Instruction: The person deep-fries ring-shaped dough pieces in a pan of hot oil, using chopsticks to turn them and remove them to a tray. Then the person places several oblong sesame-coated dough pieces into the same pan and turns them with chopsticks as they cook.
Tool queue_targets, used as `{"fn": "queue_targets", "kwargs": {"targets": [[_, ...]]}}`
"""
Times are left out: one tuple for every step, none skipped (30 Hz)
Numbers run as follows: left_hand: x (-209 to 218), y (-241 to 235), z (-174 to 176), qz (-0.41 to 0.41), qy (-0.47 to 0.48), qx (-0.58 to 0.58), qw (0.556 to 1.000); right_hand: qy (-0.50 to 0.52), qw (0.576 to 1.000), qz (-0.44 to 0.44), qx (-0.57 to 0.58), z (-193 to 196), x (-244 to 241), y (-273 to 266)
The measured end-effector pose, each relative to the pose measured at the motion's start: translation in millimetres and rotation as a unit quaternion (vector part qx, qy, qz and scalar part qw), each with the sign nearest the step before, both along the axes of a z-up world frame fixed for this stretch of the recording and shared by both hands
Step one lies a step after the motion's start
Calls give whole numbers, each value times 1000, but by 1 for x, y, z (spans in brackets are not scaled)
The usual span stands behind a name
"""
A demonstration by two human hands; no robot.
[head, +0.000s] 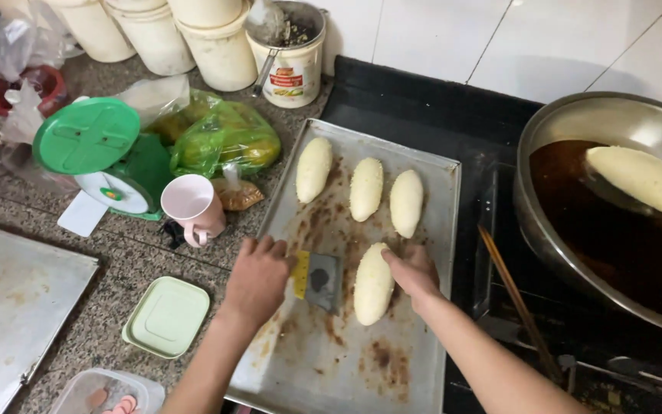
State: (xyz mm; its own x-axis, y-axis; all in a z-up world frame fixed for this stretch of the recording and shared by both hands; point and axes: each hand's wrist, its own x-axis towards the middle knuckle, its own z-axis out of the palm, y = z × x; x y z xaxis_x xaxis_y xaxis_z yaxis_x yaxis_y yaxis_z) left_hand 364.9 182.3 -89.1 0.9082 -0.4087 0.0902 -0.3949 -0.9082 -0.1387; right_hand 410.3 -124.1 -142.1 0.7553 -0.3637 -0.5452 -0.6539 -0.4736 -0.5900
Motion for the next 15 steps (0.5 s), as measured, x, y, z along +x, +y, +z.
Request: {"fn": "queue_targets", "kwargs": {"targets": [[1,-3,-3,0,2,-2,1000,2,1000,0,-2,-18,0,-1],[2,-6,-6,-2,16,4,1000,-2,1000,-26,-14,-36,-1,-3],[3,-9,-8,-5,29,11,1000,-6,998,-53,-25,-54,-2,-4],[5,-8,-17,-5,31,9,999,-4,998,-53,-27,-39,-9,6],[9,-8,-26,-22,8,-9,1000,-7,998,-59,-36,-23,-14,17],[12,-9,-35,-38,-15,-27,999,-9,997,-65,-45,-7,-20,27],[12,-10,-36,-40,-14,-28,999,-8,997,-67,-47,7,-23,39],[12,-11,-37,-44,-25,-27,998,17,996,-64,-60,21,-27,51],[14,-13,-37,-49,-37,-27,998,40,995,-62,-73,36,-29,62],[12,-15,-31,-51,-38,-29,998,40,994,-64,-75,27,-28,63],[10,-16,-26,-55,-30,-29,998,50,993,-65,-81,19,-27,63],[7,-18,-20,-59,-23,-29,998,60,992,-65,-87,11,-27,62],[9,-20,-22,-59,-22,-31,998,61,992,-66,-90,10,-28,63],[11,-22,-23,-57,-19,-42,997,59,993,-63,-86,8,-29,63],[14,-25,-24,-53,-16,-51,997,57,993,-59,-82,8,-28,64]]}}
